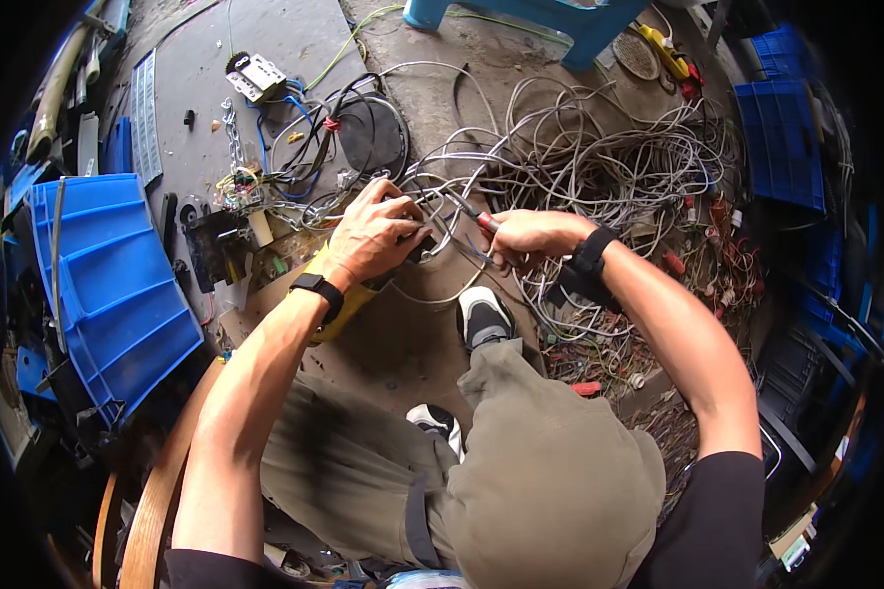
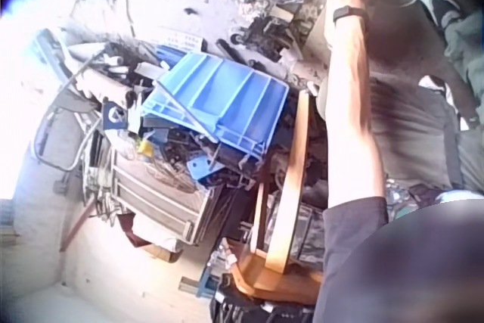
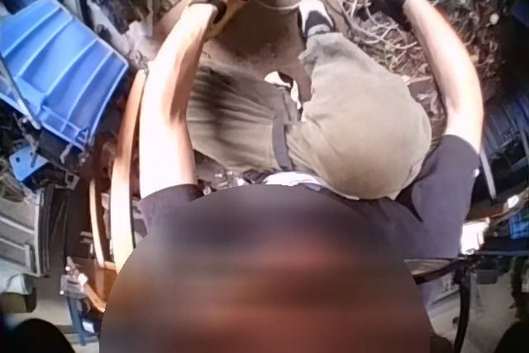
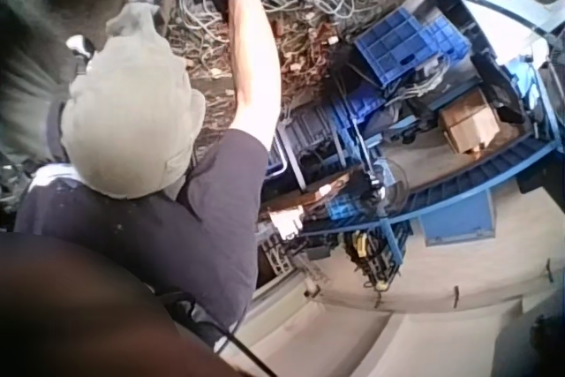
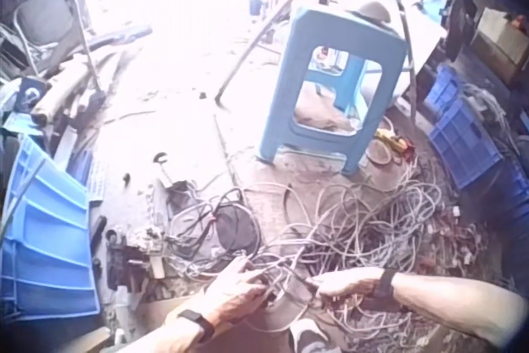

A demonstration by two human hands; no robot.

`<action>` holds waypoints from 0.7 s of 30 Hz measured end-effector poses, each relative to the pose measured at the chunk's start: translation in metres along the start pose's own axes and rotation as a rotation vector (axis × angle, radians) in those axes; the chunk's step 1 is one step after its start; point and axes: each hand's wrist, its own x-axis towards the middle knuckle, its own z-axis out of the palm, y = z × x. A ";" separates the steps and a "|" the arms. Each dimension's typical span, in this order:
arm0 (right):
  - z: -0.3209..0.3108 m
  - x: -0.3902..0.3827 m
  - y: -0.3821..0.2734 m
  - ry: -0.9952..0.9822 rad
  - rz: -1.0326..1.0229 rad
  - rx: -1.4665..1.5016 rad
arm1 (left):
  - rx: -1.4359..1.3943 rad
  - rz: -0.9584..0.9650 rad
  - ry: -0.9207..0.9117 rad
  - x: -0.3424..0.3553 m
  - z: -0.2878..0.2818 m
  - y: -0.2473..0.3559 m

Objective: Repairing a mechanical component using hand tools in a workshop environment.

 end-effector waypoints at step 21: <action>0.024 0.027 -0.025 0.123 -0.010 -0.265 | -0.022 -0.031 0.025 -0.002 0.003 -0.001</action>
